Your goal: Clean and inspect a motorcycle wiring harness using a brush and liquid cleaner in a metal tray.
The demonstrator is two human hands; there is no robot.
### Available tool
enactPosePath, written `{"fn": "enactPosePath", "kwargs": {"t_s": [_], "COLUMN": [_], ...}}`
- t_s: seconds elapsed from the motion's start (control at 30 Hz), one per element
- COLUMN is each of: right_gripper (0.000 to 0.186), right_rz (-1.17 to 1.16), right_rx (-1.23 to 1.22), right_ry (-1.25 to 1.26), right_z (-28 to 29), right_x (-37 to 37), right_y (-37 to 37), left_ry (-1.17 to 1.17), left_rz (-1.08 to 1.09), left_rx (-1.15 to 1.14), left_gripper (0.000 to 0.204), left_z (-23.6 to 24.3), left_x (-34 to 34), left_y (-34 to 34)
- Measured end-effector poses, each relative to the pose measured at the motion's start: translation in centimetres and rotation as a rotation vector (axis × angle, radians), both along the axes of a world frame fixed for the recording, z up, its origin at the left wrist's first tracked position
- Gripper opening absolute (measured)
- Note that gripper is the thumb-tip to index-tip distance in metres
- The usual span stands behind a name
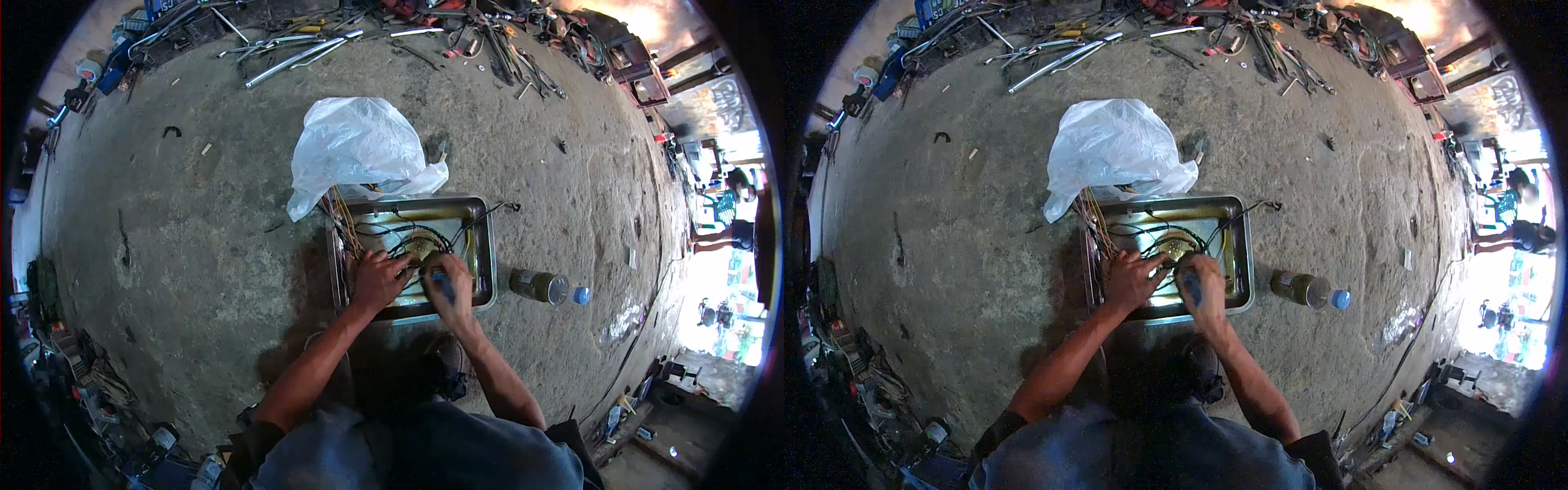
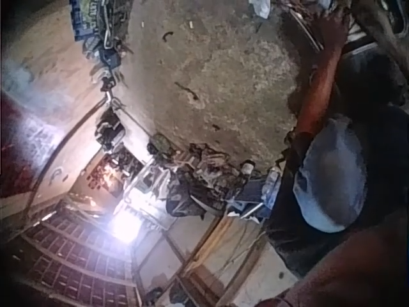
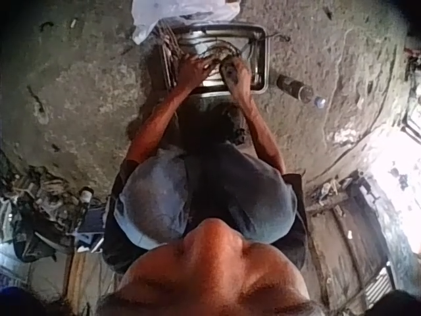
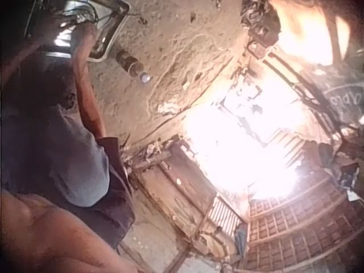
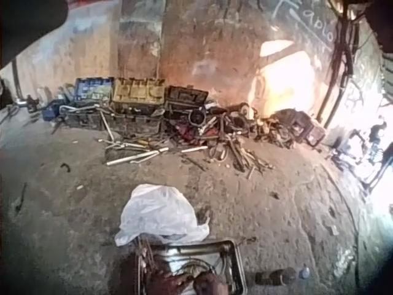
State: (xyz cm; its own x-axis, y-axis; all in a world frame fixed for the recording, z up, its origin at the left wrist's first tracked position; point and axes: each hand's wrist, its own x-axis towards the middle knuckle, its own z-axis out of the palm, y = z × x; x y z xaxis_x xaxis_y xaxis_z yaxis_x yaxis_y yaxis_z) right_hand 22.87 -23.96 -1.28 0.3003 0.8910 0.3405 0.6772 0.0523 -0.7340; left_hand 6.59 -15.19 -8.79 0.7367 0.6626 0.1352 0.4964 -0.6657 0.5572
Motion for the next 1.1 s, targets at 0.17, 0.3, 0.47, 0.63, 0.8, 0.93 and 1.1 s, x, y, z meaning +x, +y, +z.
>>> {"fn": "enactPosePath", "kwargs": {"t_s": [0.17,0.3,0.47,0.63,0.8,0.93,1.1], "right_gripper": [0.017,0.024,0.038,0.040,0.039,0.038,0.039], "right_rz": [-0.227,-0.097,0.054,0.039,-0.113,-0.025,0.067], "right_rx": [-0.093,-0.107,-0.378,-0.259,-0.336,-0.158,-0.136], "right_ry": [-0.002,-0.127,-0.037,-0.137,0.070,-0.058,-0.142], "right_z": [3.2,1.8,0.2,0.5,3.1,0.9,-0.7], "right_x": [3.0,6.5,8.5,8.1,6.1,6.6,6.7], "right_y": [3.5,4.9,5.5,5.3,5.4,5.5,5.7], "left_ry": [-0.013,0.031,-0.022,-0.042,-0.126,-0.173,-0.301], "left_rz": [0.034,0.003,-0.027,-0.080,-0.047,0.010,0.082], "left_rx": [-0.193,-0.247,-0.278,-0.153,-0.295,-0.316,-0.538], "left_gripper": [0.051,0.048,0.042,0.038,0.038,0.031,0.040], "left_z": [1.6,3.6,3.2,2.8,3.8,5.6,4.6], "left_x": [-0.1,0.5,0.1,-0.1,-0.8,-0.3,0.0], "left_y": [0.6,0.7,0.9,0.8,0.4,0.3,-0.3]}}
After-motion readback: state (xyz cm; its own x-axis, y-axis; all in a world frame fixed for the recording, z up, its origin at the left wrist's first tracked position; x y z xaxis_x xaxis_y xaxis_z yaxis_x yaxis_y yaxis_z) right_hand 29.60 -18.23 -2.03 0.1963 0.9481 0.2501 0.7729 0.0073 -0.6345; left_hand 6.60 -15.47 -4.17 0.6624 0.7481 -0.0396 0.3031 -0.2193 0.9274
